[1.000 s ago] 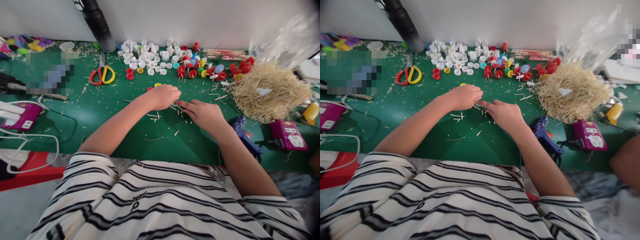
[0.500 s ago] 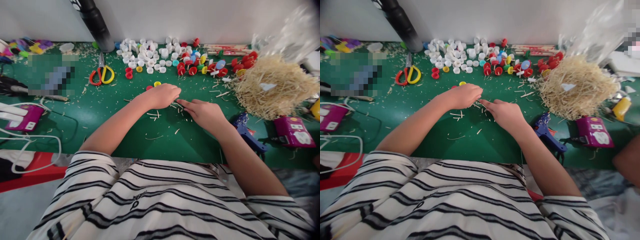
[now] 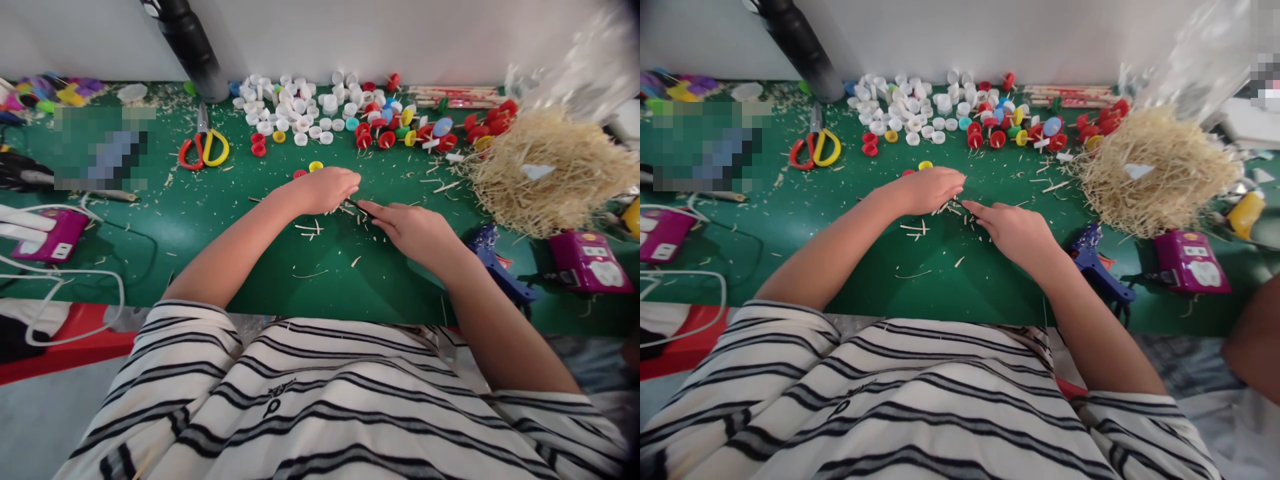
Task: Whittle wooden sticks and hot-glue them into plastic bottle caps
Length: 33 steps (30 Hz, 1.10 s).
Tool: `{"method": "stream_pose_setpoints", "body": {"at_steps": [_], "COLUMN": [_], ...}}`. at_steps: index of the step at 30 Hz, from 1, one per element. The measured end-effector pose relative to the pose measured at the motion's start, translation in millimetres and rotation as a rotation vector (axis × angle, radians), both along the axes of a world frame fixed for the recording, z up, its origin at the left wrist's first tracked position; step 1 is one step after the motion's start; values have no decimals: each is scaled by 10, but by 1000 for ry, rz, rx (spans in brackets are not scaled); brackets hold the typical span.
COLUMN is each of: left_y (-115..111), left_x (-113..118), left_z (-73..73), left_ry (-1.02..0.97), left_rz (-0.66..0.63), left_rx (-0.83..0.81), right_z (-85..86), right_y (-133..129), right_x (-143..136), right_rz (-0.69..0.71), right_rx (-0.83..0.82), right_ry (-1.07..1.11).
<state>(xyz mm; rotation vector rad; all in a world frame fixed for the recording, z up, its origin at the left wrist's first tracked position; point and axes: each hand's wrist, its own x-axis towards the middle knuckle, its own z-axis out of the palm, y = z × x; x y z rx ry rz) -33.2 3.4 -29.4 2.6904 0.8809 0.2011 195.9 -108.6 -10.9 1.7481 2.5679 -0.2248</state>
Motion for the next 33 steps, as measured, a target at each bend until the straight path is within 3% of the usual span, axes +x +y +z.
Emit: {"method": "stream_pose_setpoints", "body": {"at_steps": [5, 13, 24, 33], "left_y": [-3, 156, -56, -81], "left_x": [-63, -196, 33, 31], "left_z": [44, -151, 219, 262], "left_ry": [42, -25, 273, 317], "left_rz": [57, 54, 43, 107], "left_rx": [-19, 18, 151, 79], "right_z": [17, 47, 12, 26], "right_y": [26, 82, 35, 34], "right_x": [-81, -219, -302, -340], "right_rz": [-2, 18, -20, -33], "right_rx": [11, 19, 55, 7], "right_ry": [-27, -69, -111, -109]}}
